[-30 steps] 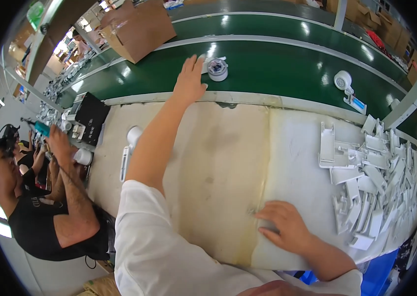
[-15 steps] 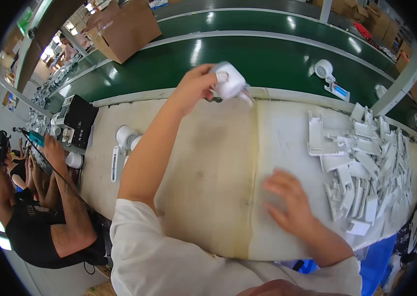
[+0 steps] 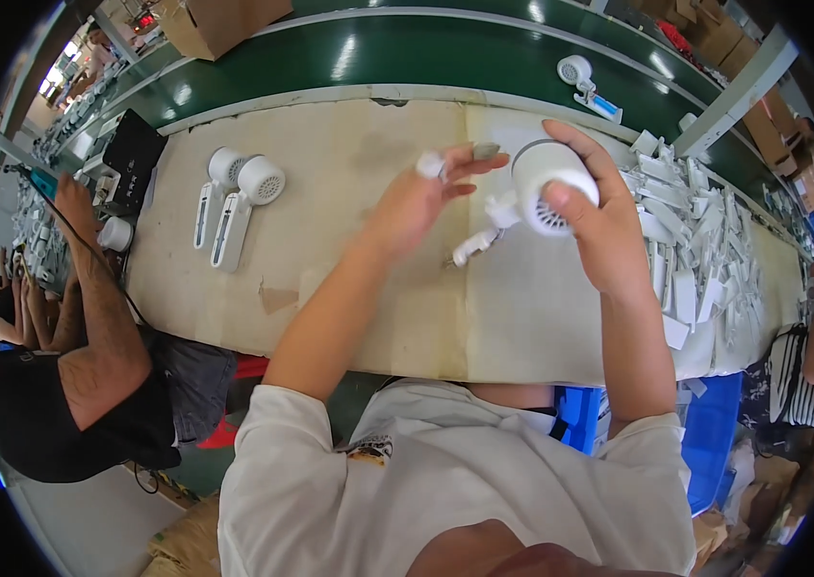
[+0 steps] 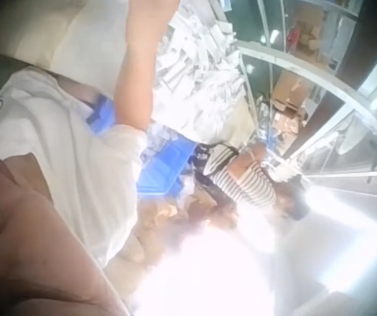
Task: The person assembles a handheld fan by hand, inserting internal wiring and rechargeable batteries into a fan housing, then attaching plastic covers.
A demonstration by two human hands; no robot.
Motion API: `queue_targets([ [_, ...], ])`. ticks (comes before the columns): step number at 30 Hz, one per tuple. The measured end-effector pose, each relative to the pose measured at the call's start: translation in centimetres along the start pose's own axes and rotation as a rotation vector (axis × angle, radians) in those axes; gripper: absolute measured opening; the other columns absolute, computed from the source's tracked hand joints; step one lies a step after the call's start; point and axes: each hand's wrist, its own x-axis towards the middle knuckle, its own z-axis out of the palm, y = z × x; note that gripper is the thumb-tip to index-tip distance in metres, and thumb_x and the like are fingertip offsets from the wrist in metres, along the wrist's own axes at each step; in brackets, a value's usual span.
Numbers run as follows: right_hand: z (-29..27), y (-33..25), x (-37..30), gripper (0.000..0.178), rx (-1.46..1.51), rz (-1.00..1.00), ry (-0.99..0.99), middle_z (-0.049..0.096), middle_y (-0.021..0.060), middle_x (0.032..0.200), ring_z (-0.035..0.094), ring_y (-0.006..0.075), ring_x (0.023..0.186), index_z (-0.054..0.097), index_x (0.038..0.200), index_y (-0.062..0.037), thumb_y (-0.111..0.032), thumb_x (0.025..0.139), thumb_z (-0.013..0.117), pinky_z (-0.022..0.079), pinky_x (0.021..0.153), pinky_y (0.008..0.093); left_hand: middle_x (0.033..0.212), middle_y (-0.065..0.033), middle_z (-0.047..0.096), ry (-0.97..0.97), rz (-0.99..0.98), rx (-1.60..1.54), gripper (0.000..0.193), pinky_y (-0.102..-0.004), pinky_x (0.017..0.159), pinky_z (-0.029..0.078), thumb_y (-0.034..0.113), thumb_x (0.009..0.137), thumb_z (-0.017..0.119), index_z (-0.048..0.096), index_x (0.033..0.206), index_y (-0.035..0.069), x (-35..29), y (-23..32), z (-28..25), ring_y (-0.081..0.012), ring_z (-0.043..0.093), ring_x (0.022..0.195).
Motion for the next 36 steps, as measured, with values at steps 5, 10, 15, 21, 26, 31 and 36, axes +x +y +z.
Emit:
queue_targets([
  [5, 0.4, 0.6, -0.7, 0.051, 0.519, 0.19, 0.162, 0.055, 0.0084, 0.11, 0.054, 0.0166, 0.099, 0.041, 0.129, -0.0054, -0.029, 0.086, 0.057, 0.046, 0.083, 0.0322, 0.125, -0.0133, 0.047, -0.168, -0.005, -0.025, 0.061, -0.0325, 0.09, 0.042, 0.01, 0.081, 0.061, 0.029, 0.133, 0.004, -2.4, -2.1, 2.9, -0.0213, 0.049, 0.112],
  [10, 1.4, 0.3, -0.8, 0.051, 0.834, 0.243, 0.33, 0.05, 0.0133, 0.113, 0.052, 0.0273, 0.104, 0.038, 0.128, -0.003, -0.032, 0.089, 0.053, 0.047, 0.088, 0.0417, 0.129, -0.0132, 0.041, -0.137, 0.338, -0.111, 0.079, -0.0356, 0.092, 0.043, 0.007, 0.076, 0.067, 0.018, 0.137, 0.009, -3.2, -3.2, 3.6, -0.024, 0.046, 0.115],
  [15, 1.9, 0.6, -2.0, 0.062, 0.665, 0.235, 0.199, 0.047, 0.0148, 0.121, 0.052, 0.0297, 0.106, 0.034, 0.133, -0.0044, -0.031, 0.084, 0.06, 0.044, 0.091, 0.0394, 0.104, -0.0163, 0.057, 0.196, 0.208, -0.271, 0.041, -0.035, 0.076, 0.052, 0.013, 0.086, 0.052, 0.036, 0.123, 0.003, -3.4, -2.2, 4.5, -0.0251, 0.062, 0.085],
  [21, -3.7, -1.0, -1.9, 0.078, -0.793, -0.42, -0.207, 0.054, 0.0116, 0.108, 0.053, 0.0291, 0.103, 0.041, 0.128, -0.0081, -0.003, 0.058, 0.074, 0.043, 0.09, 0.0359, 0.09, -0.0159, 0.059, -0.035, -0.126, -0.207, 0.032, -0.0327, 0.055, 0.051, 0.013, 0.083, 0.053, 0.045, 0.113, 0.002, -3.6, 0.5, 2.4, -0.0235, 0.061, 0.061],
  [26, -5.2, -0.5, -1.1, 0.054, -1.175, -0.937, -0.085, 0.058, 0.0084, 0.099, 0.055, 0.0308, 0.101, 0.061, 0.104, -0.0107, 0.001, 0.052, 0.07, 0.047, 0.085, 0.0442, 0.088, -0.0132, 0.059, -0.081, -0.177, -0.283, 0.026, -0.031, 0.054, 0.051, 0.016, 0.085, 0.052, 0.048, 0.107, 0.002, -3.8, -0.2, 3.5, -0.0216, 0.061, 0.065],
  [31, -5.0, -0.2, -1.8, 0.039, -1.232, -1.044, -0.074, 0.058, 0.0067, 0.099, 0.054, 0.03, 0.103, 0.067, 0.096, -0.0138, -0.002, 0.058, 0.07, 0.046, 0.086, 0.0451, 0.087, -0.0113, 0.059, -0.04, -0.271, -0.036, 0.022, -0.0281, 0.051, 0.049, 0.013, 0.086, 0.046, 0.049, 0.105, 0.002, -4.0, 0.0, 4.5, -0.0174, 0.06, 0.065],
  [36, -4.9, 0.2, -2.2, 0.039, -1.244, -0.953, -0.1, 0.055, 0.0065, 0.097, 0.052, 0.0311, 0.104, 0.068, 0.096, -0.0187, -0.005, 0.059, 0.071, 0.044, 0.087, 0.0466, 0.083, -0.0095, 0.059, -0.089, -0.244, 0.023, 0.021, -0.028, 0.05, 0.048, 0.01, 0.084, 0.046, 0.049, 0.103, 0.002, -4.3, 0.0, 4.2, -0.0147, 0.058, 0.063],
])
